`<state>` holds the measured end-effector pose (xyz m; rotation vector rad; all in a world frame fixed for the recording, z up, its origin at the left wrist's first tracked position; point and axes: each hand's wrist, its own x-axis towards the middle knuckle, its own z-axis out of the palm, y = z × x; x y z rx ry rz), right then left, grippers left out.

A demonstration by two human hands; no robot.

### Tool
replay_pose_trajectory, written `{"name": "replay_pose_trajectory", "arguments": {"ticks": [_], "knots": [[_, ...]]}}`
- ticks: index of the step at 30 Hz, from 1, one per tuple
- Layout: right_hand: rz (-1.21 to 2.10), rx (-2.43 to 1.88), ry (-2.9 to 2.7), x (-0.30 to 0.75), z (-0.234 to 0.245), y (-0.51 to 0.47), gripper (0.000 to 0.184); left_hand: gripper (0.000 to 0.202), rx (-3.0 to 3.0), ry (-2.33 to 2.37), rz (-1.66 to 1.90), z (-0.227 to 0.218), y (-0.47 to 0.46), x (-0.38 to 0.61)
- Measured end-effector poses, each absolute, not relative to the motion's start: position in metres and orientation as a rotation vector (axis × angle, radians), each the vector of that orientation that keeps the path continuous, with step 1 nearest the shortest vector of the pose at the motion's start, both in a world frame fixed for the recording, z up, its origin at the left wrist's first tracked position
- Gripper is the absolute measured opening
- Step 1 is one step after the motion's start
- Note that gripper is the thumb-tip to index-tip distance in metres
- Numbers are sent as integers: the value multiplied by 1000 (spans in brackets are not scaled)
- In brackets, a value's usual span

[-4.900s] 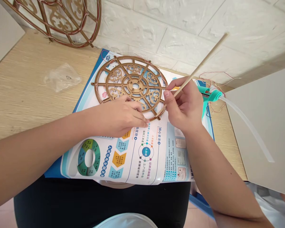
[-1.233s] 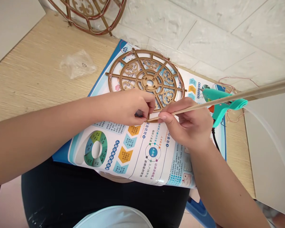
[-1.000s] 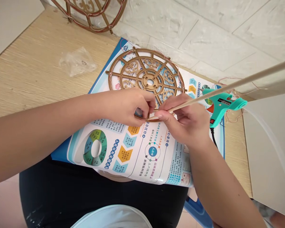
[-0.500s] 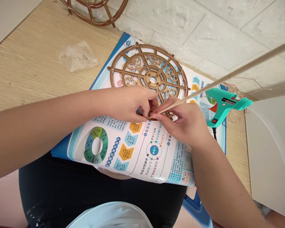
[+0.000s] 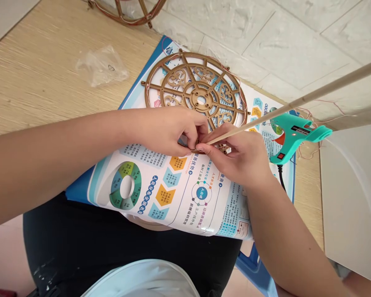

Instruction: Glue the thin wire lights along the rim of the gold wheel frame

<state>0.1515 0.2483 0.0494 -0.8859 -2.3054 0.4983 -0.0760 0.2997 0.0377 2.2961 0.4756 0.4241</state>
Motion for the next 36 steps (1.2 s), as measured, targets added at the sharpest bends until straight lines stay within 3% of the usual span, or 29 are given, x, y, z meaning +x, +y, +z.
{"name": "replay_pose_trajectory", "arguments": {"ticks": [15,26,36], "knots": [[630,-919,-2245,152,48,250,13,22,2259,538,457,40,297,-73],[774,-984,-2204,156,55,250,6,10,2313,710,510,37,291,-62],[833,-933,-2223,163,58,251,6,12,2347,759,486,40,287,-59]]}}
